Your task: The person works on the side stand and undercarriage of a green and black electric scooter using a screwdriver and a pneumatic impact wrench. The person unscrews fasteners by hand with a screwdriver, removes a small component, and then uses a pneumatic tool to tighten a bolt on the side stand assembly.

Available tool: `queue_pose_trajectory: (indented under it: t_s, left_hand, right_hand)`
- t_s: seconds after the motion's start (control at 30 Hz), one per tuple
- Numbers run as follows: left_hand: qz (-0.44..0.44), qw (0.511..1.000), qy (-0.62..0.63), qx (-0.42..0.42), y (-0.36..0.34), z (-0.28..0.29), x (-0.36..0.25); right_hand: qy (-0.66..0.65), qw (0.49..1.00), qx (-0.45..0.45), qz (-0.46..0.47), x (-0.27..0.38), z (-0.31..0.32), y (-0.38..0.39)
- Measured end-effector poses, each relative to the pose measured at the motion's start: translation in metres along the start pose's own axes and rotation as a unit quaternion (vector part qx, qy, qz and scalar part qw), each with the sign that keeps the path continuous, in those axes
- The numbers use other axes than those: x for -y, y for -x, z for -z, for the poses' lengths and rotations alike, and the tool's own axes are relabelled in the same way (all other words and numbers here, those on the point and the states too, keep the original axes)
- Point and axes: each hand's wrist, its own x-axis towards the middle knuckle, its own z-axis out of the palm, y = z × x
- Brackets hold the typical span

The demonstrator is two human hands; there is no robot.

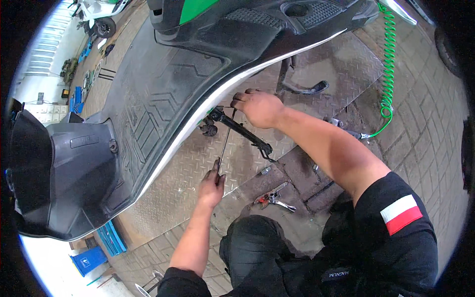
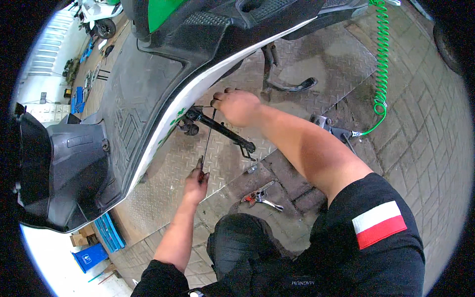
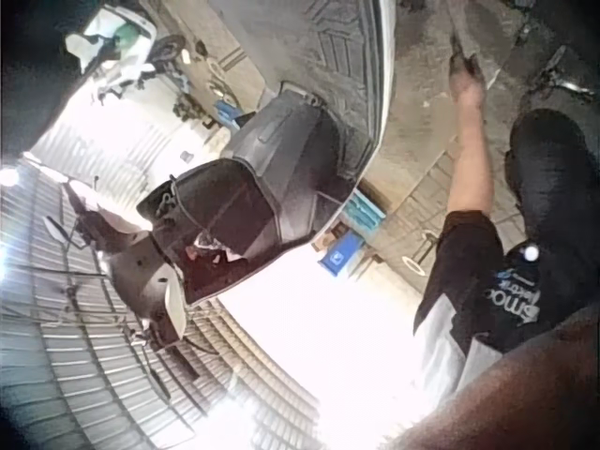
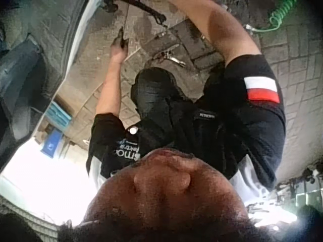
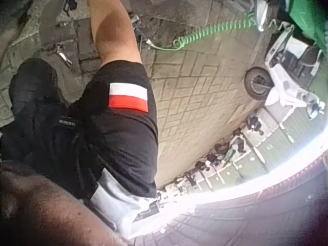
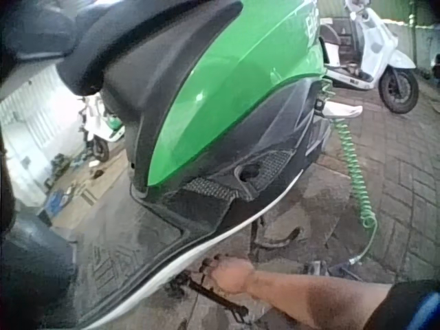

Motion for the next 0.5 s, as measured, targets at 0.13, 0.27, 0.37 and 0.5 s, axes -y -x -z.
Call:
queue_pose_trajectory:
  t_s: [0.13,0.27,0.37,0.5]
  left_hand:
    - [0.009,0.997,0.072,-0.007,-0.003,-0.052,-0.001]
    - [0.001,0.992,0.118,-0.048,-0.004,-0.092,-0.013]
    - [0.031,0.987,0.154,-0.042,-0.013,-0.107,-0.036]
    - [0.034,0.995,0.093,-0.015,-0.021,-0.121,-0.035]
  right_hand:
    - [0.035,0.999,0.033,0.01,-0.002,-0.005,-0.001]
    - [0.042,0.999,0.005,0.025,0.001,-0.005,0.001]
    - [0.039,0.998,-0.03,0.028,-0.003,-0.008,0.005]
    - [0.057,0.998,-0.023,0.031,-0.003,-0.003,0.001]
